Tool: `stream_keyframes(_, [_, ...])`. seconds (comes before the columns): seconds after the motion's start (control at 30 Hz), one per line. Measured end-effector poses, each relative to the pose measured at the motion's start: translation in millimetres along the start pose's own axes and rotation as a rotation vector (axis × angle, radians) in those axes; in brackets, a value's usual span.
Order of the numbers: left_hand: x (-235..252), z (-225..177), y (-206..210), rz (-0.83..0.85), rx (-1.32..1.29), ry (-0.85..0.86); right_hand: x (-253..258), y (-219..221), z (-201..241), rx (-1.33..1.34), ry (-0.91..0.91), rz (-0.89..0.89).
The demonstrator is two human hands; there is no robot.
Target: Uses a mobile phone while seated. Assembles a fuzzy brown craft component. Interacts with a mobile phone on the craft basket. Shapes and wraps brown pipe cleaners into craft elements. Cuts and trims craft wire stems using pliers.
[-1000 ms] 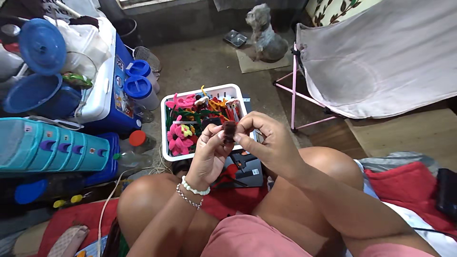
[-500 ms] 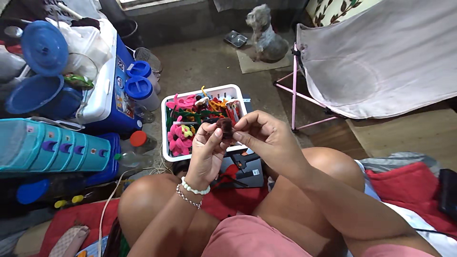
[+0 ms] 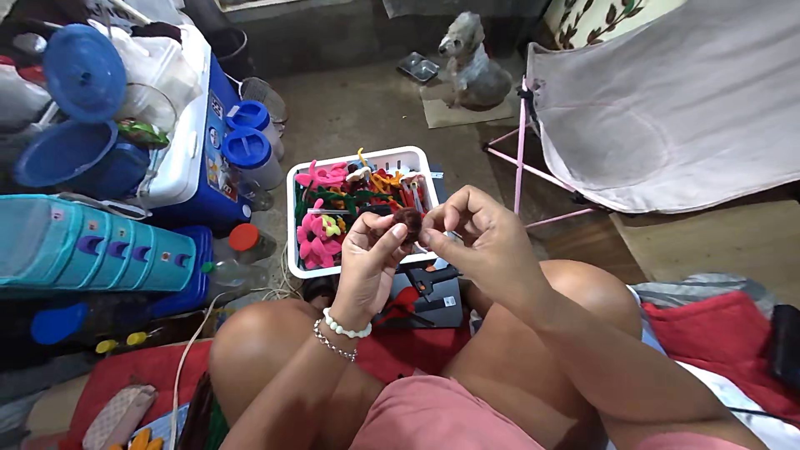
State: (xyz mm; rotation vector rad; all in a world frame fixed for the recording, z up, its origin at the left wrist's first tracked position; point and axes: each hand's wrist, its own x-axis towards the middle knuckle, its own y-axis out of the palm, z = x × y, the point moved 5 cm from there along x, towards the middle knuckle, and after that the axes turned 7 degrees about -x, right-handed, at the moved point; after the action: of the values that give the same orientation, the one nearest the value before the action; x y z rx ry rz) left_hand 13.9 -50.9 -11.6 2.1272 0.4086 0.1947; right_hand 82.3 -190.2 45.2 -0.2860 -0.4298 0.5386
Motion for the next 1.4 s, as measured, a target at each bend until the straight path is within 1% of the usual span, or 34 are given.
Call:
stream_keyframes(0.17, [1, -1, 0, -0.018, 0.041, 0.031, 1, -1, -1, -0.005, -0.025, 0.022])
stream_keyframes(0.27, [1, 1, 0, -0.019, 0.025, 0.01, 0, 1, -1, -0.049, -0.067, -0.004])
stream_keyframes(0.33, [0, 3, 1, 0.0, -0.007, -0.028, 0, 2, 1, -0.118, -0.141, -0.033])
stream_keyframes(0.47, [-2, 5, 4, -0.001, -0.101, -0.148, 1, 4, 8, -0.258, -0.387, -0.098])
stream_keyframes(0.57, [-4, 6, 6, -0.001, -0.172, -0.26, 3, 4, 9, -0.292, -0.468, -0.114])
stream_keyframes(0.63, [-4, 6, 7, 0.015, -0.203, -0.31, 4, 3, 10, -0.299, -0.498, -0.093])
stream_keyframes(0.83, [-5, 7, 6, 0.049, -0.217, -0.424, 9, 6, 10, -0.314, -0.58, 0.074])
stream_keyframes(0.93, [-5, 7, 4, 0.07, -0.208, -0.483, 10, 6, 9, -0.3, -0.608, 0.12])
stream_keyframes(1.0, [-5, 5, 4, 0.053, -0.184, -0.468, 10, 6, 8, -0.292, -0.615, 0.118])
stream_keyframes(1.07, [-5, 3, 5, 0.038, -0.131, -0.409, 12, 5, 7, -0.25, -0.604, 0.1])
stream_keyframes(1.17, [-4, 0, 6, 0.092, -0.105, -0.344, 14, 2, 4, -0.155, -0.582, 0.081])
stream_keyframes(1.23, [-3, -4, 7, 0.158, -0.063, -0.297, 14, 0, 2, -0.097, -0.586, 0.077])
stream_keyframes(1.33, [-3, -11, 9, 0.216, 0.107, -0.139, 12, -2, -1, -0.044, -0.613, 0.055])
stream_keyframes(1.4, [-4, -13, 11, 0.234, 0.166, -0.025, 9, 1, -2, -0.014, -0.639, 0.046])
